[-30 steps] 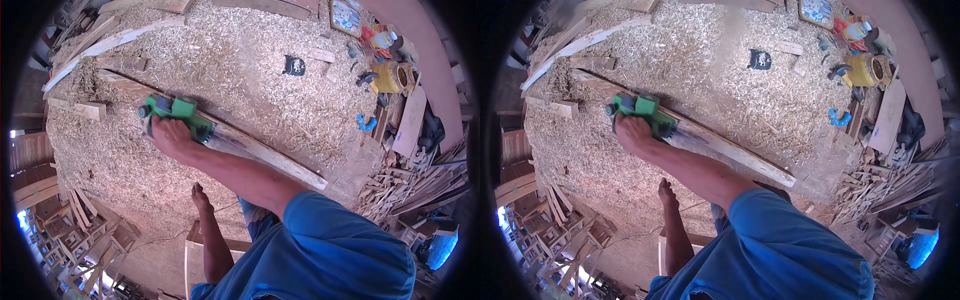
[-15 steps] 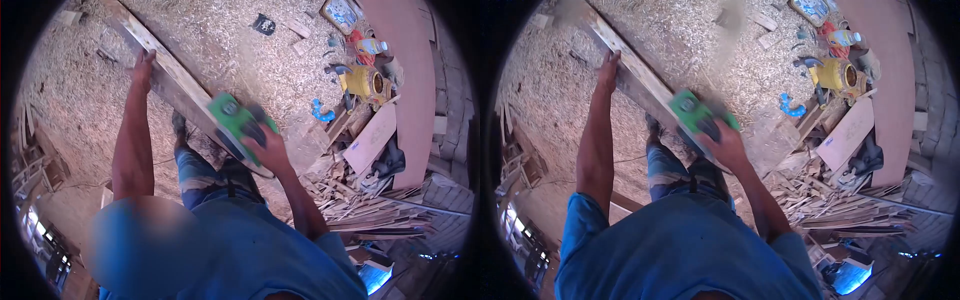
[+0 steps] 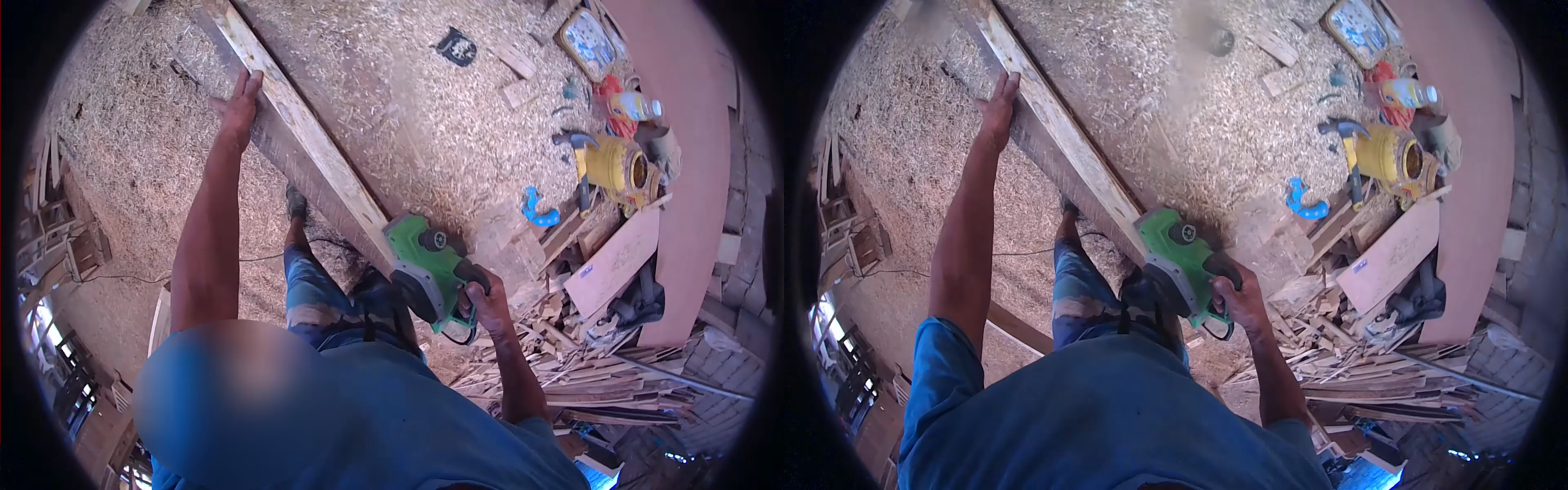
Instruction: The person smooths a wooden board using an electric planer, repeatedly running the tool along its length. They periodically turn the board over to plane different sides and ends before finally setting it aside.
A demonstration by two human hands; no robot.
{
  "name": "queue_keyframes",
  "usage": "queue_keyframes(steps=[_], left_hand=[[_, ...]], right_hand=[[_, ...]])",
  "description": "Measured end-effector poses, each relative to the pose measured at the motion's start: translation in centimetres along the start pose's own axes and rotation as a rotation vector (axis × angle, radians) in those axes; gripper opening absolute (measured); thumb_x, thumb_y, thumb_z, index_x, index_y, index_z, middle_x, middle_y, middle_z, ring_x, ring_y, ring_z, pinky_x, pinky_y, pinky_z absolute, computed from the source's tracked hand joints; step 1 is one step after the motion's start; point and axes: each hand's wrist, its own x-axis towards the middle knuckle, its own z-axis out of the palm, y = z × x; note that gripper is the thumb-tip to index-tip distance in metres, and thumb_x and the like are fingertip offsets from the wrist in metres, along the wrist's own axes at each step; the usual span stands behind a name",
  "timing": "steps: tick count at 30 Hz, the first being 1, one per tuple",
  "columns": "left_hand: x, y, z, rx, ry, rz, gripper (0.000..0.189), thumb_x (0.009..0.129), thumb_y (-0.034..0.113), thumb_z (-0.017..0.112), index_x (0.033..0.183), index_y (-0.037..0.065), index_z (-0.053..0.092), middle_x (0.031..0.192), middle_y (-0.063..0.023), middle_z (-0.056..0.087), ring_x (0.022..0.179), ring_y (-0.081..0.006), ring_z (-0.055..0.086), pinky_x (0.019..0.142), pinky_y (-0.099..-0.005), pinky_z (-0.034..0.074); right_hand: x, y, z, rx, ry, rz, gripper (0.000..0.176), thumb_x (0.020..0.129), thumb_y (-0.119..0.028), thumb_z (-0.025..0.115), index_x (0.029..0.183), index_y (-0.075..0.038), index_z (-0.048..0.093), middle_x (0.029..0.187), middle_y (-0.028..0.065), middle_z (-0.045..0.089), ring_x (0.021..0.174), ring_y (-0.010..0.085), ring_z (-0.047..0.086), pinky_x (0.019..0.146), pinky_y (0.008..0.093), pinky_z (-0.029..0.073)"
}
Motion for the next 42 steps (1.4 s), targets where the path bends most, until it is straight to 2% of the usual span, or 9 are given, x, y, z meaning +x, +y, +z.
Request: queue_keyframes(steps=[4,7,11,20,23,25,28,35,42], left_hand=[[-0.9,0.6,0.1,0.07,0.053,0.004,0.086,0.091,0.084,0.056,0.165,0.044,0.037,0.17,-0.0333,-0.029,0.157,-0.0639,-0.009,0.131,-0.0619,0.006],[-2.0,1.6,0.1,-0.06,0.018,-0.036,0.089,0.094,0.08,0.056,0.167,0.032,0.039,0.168,-0.0371,-0.028,0.159,-0.0539,-0.02,0.131,-0.0557,-0.007],[-2.1,1.7,-0.4,0.014,-0.009,-0.099,0.087,0.09,0.087,0.054,0.165,0.046,0.036,0.171,-0.0308,-0.029,0.157,-0.0622,-0.012,0.131,-0.0609,0.005],[1.6,-2.6,-0.7,-0.576,-0.155,-0.146,0.092,0.098,0.084,0.043,0.168,0.024,0.037,0.168,-0.029,-0.037,0.162,-0.0441,-0.019,0.133,-0.0457,0.003],[0.1,-1.0,-0.6,-0.692,-0.187,-0.179,0.09,0.103,0.077,0.04,0.171,0.019,0.026,0.176,-0.0183,-0.019,0.164,-0.0373,0.0,0.133,-0.0443,0.001],[-0.1,-0.4,-0.1,-0.547,-0.142,-0.165,0.088,0.102,0.075,0.044,0.17,0.022,0.027,0.176,-0.0182,-0.02,0.163,-0.0399,-0.002,0.133,-0.0461,0.0],[-0.7,1.0,0.0,-0.239,-0.066,-0.104,0.086,0.094,0.073,0.061,0.166,0.033,0.039,0.167,-0.0296,-0.038,0.156,-0.0532,-0.028,0.131,-0.0527,-0.006],[-1.0,1.4,-0.6,-0.213,-0.122,0.016,0.087,0.098,0.067,0.061,0.169,0.027,0.032,0.168,-0.0332,-0.033,0.159,-0.043,-0.028,0.132,-0.0438,-0.007],[2.0,-2.6,-0.6,-0.226,-0.186,0.035,0.092,0.099,0.073,0.056,0.17,0.021,0.029,0.167,-0.0352,-0.031,0.156,-0.0452,-0.034,0.132,-0.0432,-0.011]], right_hand=[[4.7,-3.3,2.9,-0.055,0.01,0.039,0.044,0.104,-0.036,0.071,0.124,0.002,0.063,0.065,-0.0013,0.056,0.05,0.008,0.052,0.046,0.026,0.041],[10.1,-7.6,6.6,-0.168,-0.021,0.006,0.036,0.107,-0.031,0.066,0.121,0.002,0.064,0.063,-0.0008,0.056,0.049,0.0082,0.052,0.046,0.0268,0.041],[19.4,-13.0,12.4,-0.291,-0.08,-0.081,0.039,0.112,-0.039,0.058,0.11,-0.001,0.063,0.062,0.0006,0.055,0.048,0.0107,0.053,0.047,0.0282,0.042],[36.8,-24.2,24.9,-0.214,-0.166,-0.182,0.053,0.108,-0.054,0.059,0.111,-0.002,0.064,0.064,-0.0004,0.055,0.05,0.01,0.052,0.049,0.0281,0.041],[34.6,-23.8,24.9,-0.203,-0.114,-0.201,0.052,0.108,-0.053,0.059,0.108,-0.002,0.066,0.065,-0.0007,0.054,0.05,0.0101,0.052,0.048,0.028,0.041],[31.2,-22.2,22.6,-0.297,-0.109,-0.19,0.052,0.108,-0.053,0.059,0.106,-0.001,0.066,0.064,-0.0006,0.055,0.05,0.0102,0.052,0.049,0.0283,0.041],[23.5,-17.9,17.3,-0.398,-0.063,-0.098,0.051,0.109,-0.051,0.058,0.105,-0.001,0.067,0.062,0.0,0.056,0.051,0.0101,0.053,0.05,0.0284,0.042],[1.3,-2.3,2.4,-0.225,0.021,0.037,0.033,0.099,-0.016,0.07,0.126,0.002,0.063,0.072,0.001,0.06,0.052,0.0081,0.054,0.049,0.0269,0.044],[-2.1,1.4,-1.7,0.056,-0.035,0.102,0.061,0.093,-0.045,0.084,0.126,0.001,0.063,0.071,-0.0013,0.058,0.055,0.0076,0.053,0.05,0.0266,0.045]])
